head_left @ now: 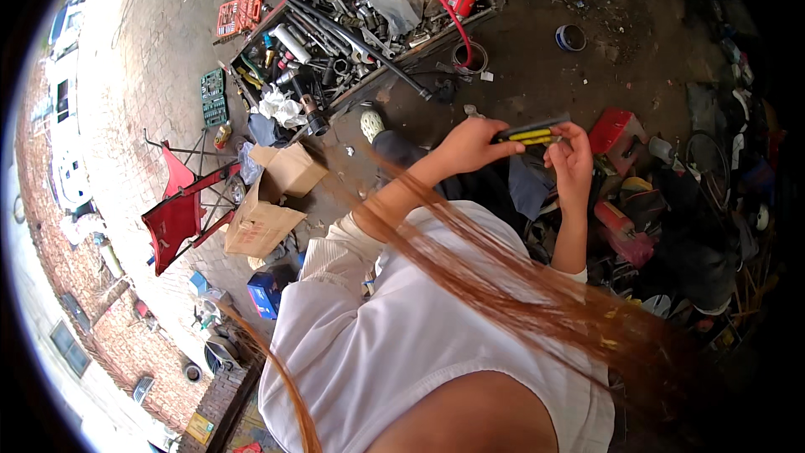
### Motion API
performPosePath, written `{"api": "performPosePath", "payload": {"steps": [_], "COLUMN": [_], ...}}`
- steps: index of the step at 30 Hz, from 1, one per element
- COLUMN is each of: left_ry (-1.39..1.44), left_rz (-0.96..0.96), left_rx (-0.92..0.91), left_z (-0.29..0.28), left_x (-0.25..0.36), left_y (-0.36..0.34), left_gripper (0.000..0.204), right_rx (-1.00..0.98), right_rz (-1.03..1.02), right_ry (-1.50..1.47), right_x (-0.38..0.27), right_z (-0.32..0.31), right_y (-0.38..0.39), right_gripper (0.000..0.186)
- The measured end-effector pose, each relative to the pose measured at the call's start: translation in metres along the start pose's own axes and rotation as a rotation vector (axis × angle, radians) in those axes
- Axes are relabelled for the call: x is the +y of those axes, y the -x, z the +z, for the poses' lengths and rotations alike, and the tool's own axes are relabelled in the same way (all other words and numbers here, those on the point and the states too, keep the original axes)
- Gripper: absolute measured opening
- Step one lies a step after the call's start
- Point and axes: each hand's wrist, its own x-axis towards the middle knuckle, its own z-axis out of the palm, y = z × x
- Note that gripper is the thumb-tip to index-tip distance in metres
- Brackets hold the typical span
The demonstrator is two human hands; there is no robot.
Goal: The person handles two spray cans, takes a small component out of a plastic bag, and uses a screwdriver and black tape to wrap a section of a long black hose.
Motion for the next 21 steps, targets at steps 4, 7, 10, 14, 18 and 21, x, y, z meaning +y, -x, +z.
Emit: {"api": "performPosePath", "payload": {"steps": [4, 7, 10, 14, 18, 21], "left_ry": [-0.050, -0.156, -0.289, -0.428, -0.538, -0.599], "left_rz": [0.096, 0.103, 0.163, 0.232, 0.383, 0.455], "left_rx": [-0.240, -0.365, -0.462, -0.562, -0.622, -0.661], "left_z": [0.070, 0.107, 0.124, 0.139, 0.164, 0.182], "left_x": [0.051, 0.071, 0.086, 0.110, 0.123, 0.140], "left_y": [-0.035, -0.059, -0.075, -0.104, -0.144, -0.191], "left_gripper": [0.045, 0.048, 0.051, 0.048, 0.041, 0.039], "right_rx": [0.064, 0.205, 0.347, 0.528, 0.585, 0.622], "right_rz": [0.028, 0.075, 0.118, 0.199, 0.192, 0.130], "right_ry": [0.056, 0.080, -0.041, -0.289, -0.481, -0.526], "right_x": [-0.012, -0.019, -0.013, 0.005, 0.016, 0.013], "right_z": [-0.080, -0.124, -0.142, -0.162, -0.187, -0.215], "right_y": [0.019, 0.031, 0.049, 0.058, 0.052, 0.031], "right_gripper": [0.021, 0.016, 0.013, 0.012, 0.017, 0.020]}}
